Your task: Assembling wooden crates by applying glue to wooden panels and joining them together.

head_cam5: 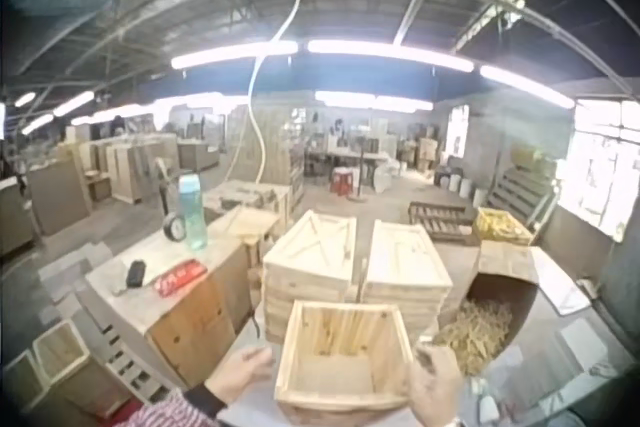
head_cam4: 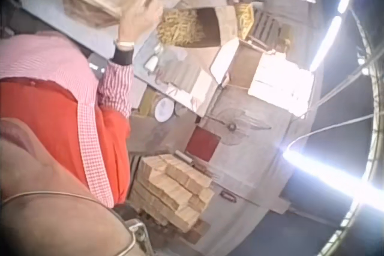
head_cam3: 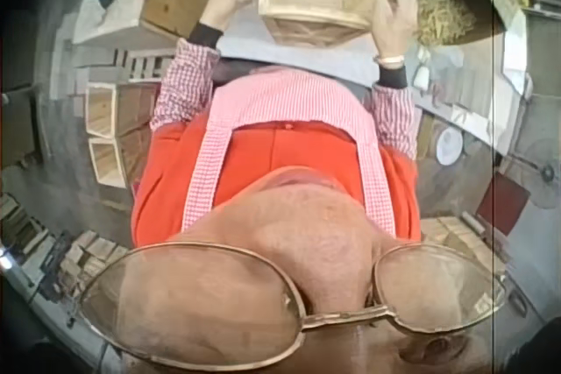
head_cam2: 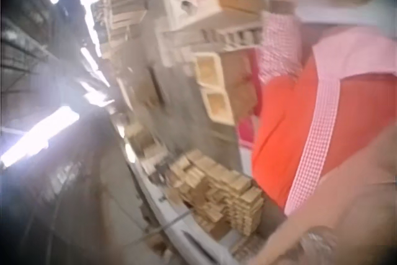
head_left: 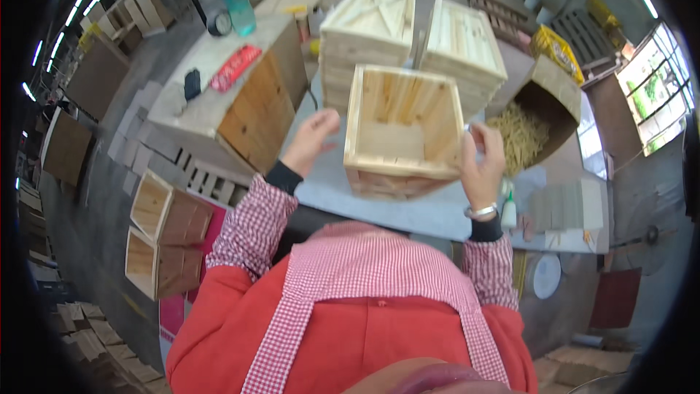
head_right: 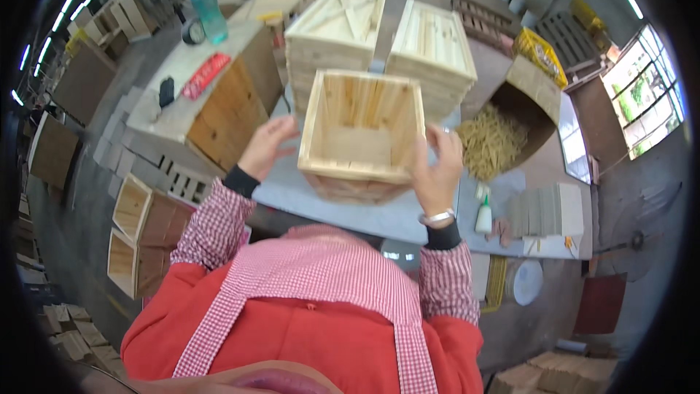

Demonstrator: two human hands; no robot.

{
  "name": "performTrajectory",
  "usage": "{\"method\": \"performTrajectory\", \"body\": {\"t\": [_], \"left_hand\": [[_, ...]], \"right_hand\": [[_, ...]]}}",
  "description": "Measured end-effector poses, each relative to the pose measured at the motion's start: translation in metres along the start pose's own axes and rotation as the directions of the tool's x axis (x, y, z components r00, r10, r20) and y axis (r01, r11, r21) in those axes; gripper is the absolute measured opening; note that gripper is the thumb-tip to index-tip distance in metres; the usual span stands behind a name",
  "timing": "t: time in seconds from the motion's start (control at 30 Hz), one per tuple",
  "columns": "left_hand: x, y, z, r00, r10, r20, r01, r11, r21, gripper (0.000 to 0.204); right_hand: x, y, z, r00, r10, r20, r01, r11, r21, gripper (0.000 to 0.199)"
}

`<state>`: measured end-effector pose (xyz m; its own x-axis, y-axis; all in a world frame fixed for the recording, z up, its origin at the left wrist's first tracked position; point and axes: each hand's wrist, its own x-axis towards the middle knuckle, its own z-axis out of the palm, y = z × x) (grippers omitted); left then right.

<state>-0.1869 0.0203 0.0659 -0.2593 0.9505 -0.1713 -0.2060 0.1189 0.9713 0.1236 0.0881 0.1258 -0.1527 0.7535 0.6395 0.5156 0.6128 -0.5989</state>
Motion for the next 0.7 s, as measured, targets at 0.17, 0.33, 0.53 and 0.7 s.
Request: {"method": "performTrajectory", "body": {"t": [0.17,0.33,0.53,0.7], "left_hand": [[-0.039,0.005,0.021,0.936,-0.179,0.302,0.139,0.979,0.149,0.055],[-0.047,0.013,0.012,0.904,-0.181,0.387,0.211,0.977,-0.038,0.058],[-0.044,0.022,0.02,0.916,-0.192,0.352,0.243,0.964,-0.108,0.062],[-0.044,0.024,0.023,0.935,-0.204,0.288,0.246,0.962,-0.118,0.066]], "right_hand": [[-0.055,0.042,-0.009,0.944,0.291,0.159,-0.313,0.939,0.14,0.024],[-0.066,0.046,-0.001,0.906,0.356,0.228,-0.422,0.798,0.431,0.028],[-0.062,0.06,-0.003,0.831,0.386,0.401,-0.555,0.636,0.537,0.032],[-0.057,0.058,0.003,0.824,0.393,0.408,-0.567,0.572,0.593,0.035]]}}
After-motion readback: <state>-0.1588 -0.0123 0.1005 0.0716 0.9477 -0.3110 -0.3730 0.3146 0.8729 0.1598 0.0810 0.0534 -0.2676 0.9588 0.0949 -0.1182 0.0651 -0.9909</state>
